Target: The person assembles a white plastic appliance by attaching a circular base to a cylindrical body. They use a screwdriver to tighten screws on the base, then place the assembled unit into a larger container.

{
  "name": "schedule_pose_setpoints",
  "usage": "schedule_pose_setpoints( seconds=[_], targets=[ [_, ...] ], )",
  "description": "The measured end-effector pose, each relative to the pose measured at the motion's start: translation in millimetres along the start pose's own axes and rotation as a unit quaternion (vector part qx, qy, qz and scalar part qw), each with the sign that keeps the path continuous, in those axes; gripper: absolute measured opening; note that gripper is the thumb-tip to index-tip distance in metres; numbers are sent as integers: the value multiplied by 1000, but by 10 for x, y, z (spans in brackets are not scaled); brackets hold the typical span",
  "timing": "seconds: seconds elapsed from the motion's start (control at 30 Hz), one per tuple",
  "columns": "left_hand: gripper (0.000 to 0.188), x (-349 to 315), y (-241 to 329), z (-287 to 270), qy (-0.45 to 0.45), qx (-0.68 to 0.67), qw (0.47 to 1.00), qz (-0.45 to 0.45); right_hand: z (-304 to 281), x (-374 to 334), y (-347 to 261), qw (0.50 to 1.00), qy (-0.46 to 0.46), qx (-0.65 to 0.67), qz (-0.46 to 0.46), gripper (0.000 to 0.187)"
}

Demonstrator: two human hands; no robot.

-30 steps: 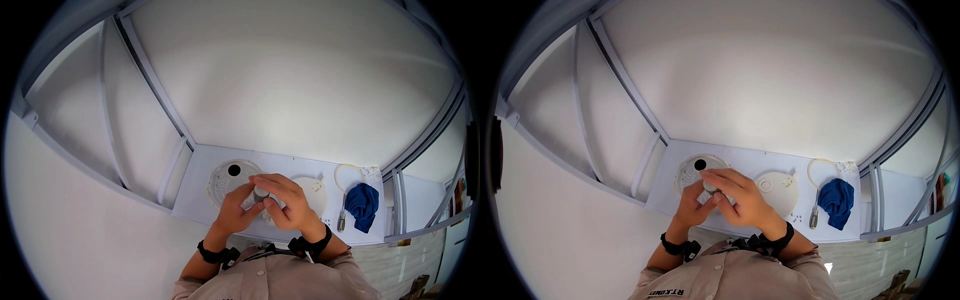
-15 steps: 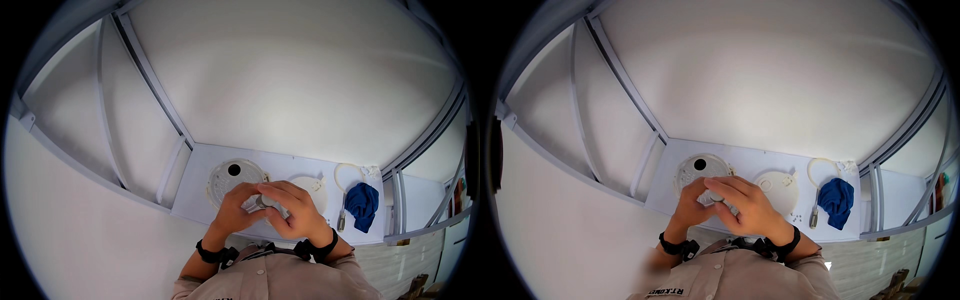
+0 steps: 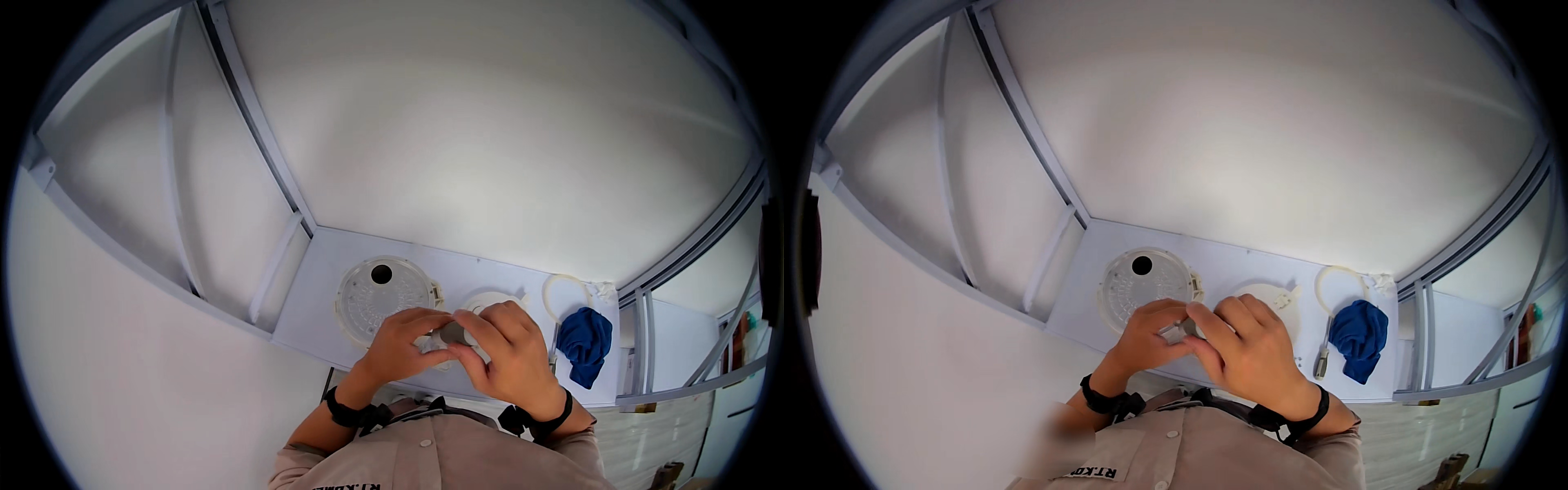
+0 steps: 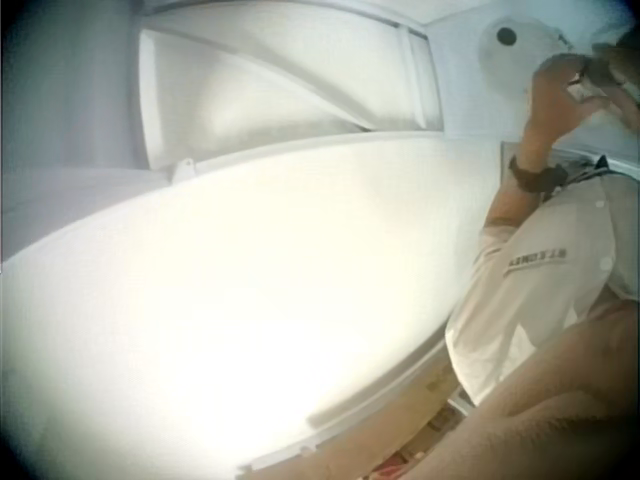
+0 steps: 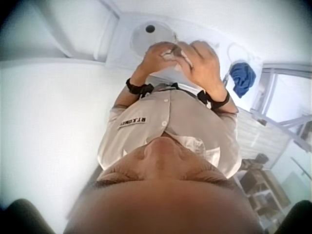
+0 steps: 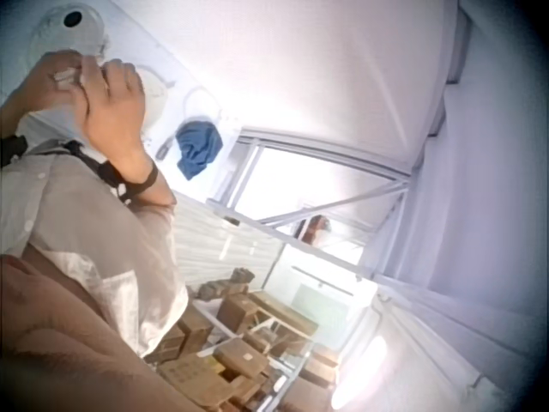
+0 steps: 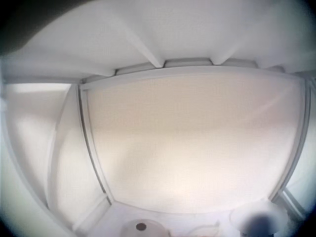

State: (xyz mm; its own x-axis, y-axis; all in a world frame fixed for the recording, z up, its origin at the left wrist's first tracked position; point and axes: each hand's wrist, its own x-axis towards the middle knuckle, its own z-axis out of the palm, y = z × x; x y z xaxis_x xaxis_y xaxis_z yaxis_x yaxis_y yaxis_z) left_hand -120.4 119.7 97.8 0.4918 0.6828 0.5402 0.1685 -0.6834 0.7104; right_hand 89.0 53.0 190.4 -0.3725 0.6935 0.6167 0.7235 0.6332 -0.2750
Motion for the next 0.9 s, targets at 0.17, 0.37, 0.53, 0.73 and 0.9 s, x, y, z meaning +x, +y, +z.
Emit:
schedule_pose_setpoints(
  seconds=[0.17, 0.37, 0.53, 0.73, 0.9],
  targets=[
    [40, 1, 11, -26, -63, -23, 998, 6, -106, -13, -25, 996, -33, 74, -25, 48],
    [35, -26, -39, 67, -43, 0, 999, -12, -243, -46, -139, 977, -158, -38, 136, 44],
    [37, -24, -43, 126, 16, -23, 999, 19, -128, -83, -76, 994, -89, 18, 56, 49],
    [40, -122, -38, 54, -54, -49, 997, -35, -74, -85, -68, 997, -59, 35, -23, 52],
    [39, -177, -59, 99, -22, -51, 997, -54, -37, -67, -211, 994, -57, -4, 90, 60]
  ],
)
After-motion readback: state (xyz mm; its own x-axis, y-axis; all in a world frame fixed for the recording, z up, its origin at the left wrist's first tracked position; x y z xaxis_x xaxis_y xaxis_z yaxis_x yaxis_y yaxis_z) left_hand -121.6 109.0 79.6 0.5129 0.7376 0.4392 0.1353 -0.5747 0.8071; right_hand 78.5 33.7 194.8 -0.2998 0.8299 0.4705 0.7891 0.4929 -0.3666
